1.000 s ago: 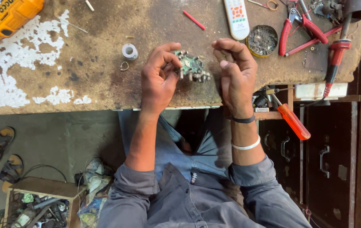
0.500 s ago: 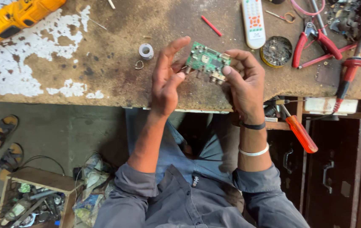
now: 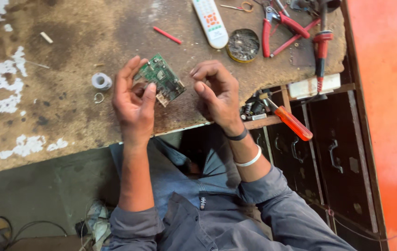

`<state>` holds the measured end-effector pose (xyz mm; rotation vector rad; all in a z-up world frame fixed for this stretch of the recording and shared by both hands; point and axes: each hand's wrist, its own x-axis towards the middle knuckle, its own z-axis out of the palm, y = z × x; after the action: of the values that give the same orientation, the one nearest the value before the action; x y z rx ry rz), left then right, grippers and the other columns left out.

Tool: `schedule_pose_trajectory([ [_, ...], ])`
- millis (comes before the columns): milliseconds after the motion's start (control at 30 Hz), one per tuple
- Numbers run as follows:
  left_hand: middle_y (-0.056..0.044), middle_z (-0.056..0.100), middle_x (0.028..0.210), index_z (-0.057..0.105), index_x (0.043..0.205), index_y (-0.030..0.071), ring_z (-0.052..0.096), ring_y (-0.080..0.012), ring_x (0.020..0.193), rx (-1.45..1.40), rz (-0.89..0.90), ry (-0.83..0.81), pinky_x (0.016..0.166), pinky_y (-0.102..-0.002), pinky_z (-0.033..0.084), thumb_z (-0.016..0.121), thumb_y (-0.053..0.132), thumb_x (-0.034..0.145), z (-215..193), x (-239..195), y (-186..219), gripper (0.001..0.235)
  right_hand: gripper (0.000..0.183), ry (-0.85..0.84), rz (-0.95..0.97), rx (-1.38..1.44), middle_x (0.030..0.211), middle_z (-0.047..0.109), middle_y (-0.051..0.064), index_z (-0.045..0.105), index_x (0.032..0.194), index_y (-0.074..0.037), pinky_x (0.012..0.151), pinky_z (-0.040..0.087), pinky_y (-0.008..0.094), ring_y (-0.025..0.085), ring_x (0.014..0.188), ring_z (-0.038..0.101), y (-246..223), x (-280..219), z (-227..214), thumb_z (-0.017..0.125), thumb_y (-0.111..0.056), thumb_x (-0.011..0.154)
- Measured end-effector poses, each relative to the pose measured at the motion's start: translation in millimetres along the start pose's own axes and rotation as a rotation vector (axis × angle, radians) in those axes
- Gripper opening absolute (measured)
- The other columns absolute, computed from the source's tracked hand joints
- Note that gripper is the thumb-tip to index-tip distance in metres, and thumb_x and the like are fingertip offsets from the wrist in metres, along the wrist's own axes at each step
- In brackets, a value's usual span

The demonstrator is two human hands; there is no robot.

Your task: The person holds a small green circuit board and uses a soldering iron to apply solder to several connection points. They wipe the soldering iron tip with a cloth, add solder wire to the tip, and continue soldering different areas of the board. The person also uses a screwdriver to adjust components on the board.

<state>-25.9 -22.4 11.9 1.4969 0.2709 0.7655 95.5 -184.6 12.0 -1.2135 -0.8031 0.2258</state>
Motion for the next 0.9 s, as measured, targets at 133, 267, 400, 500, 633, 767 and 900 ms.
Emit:
schedule_pose_trajectory([
  [133, -0.017, 0.059, 0.147, 0.045, 0.151, 0.001, 0.065, -0.0139, 0.115, 0.044, -0.086, -0.025, 0.098, -0.026, 0.056, 0.062, -0.003, 0.101, 1.7, -0.7, 1.5, 0.054, 0.024, 0.013, 0.0, -0.057, 0.098, 0.069, 0.009, 0.065, 0.094, -0.001, 0.083, 0.053, 0.028, 0.017, 0.093, 0.066, -4.1, -11.4, -1.9, 0.073, -0.022, 0.101],
  [267, -0.015, 0.06, 0.143, 0.05, 0.147, 0.0, 0.065, -0.0128, 0.115, 0.009, -0.077, -0.057, 0.096, -0.025, 0.055, 0.061, -0.003, 0.1, 2.9, 1.3, 7.8, 0.049, 0.015, -0.086, -0.199, -0.468, 0.086, 0.068, 0.01, 0.065, 0.085, -0.003, 0.074, 0.054, 0.034, 0.025, 0.08, 0.068, -28.3, -38.6, -23.4, 0.073, -0.014, 0.091],
  [400, -0.009, 0.068, 0.123, 0.056, 0.142, 0.0, 0.066, -0.0097, 0.101, 0.007, -0.119, -0.065, 0.087, -0.023, 0.056, 0.062, -0.003, 0.1, 3.7, -0.3, 9.5, 0.043, 0.01, -0.164, -0.105, -0.638, 0.091, 0.071, 0.009, 0.068, 0.088, -0.005, 0.069, 0.057, 0.036, 0.025, 0.079, 0.071, -54.1, -67.6, -71.3, 0.074, -0.013, 0.091],
  [500, -0.005, 0.07, 0.113, 0.057, 0.14, 0.0, 0.065, -0.0075, 0.091, 0.009, -0.151, -0.091, 0.079, -0.021, 0.054, 0.061, -0.004, 0.098, 6.0, 6.7, 10.8, 0.042, 0.017, -0.15, 0.044, -0.92, 0.1, 0.071, 0.01, 0.071, 0.097, -0.004, 0.076, 0.055, 0.038, 0.027, 0.088, 0.068, -67.7, -76.8, -86.7, 0.076, -0.018, 0.089],
  [633, -0.004, 0.068, 0.109, 0.058, 0.14, 0.0, 0.063, -0.0046, 0.089, 0.04, -0.141, -0.107, 0.078, -0.019, 0.052, 0.061, -0.005, 0.099, 8.2, 3.5, 9.6, 0.041, 0.039, -0.253, -0.011, -1.214, 0.107, 0.069, 0.009, 0.072, 0.105, -0.003, 0.091, 0.049, 0.043, 0.031, 0.104, 0.06, -72.5, -81.5, -82.6, 0.078, -0.035, 0.083],
  [767, -0.003, 0.065, 0.095, 0.06, 0.141, 0.001, 0.055, -0.0023, 0.075, 0.109, -0.197, -0.086, 0.066, -0.018, 0.046, 0.062, -0.004, 0.1, 7.0, -0.4, 8.8, 0.041, 0.041, -0.333, 0.104, -1.23, 0.08, 0.06, 0.009, 0.066, 0.081, -0.006, 0.077, 0.045, 0.044, 0.028, 0.083, 0.057, -58.6, -72.4, -69.7, 0.08, -0.044, 0.082],
  [900, -0.004, 0.067, 0.118, 0.058, 0.139, 0.0, 0.06, -0.0022, 0.086, 0.102, -0.08, -0.103, 0.074, -0.018, 0.05, 0.061, -0.006, 0.1, 6.4, -0.6, 6.2, 0.039, 0.041, -0.196, 0.13, -1.22, 0.077, 0.055, 0.009, 0.061, 0.078, -0.005, 0.073, 0.043, 0.042, 0.029, 0.079, 0.054, -48.8, -78.0, -60.6, 0.08, -0.04, 0.086],
])
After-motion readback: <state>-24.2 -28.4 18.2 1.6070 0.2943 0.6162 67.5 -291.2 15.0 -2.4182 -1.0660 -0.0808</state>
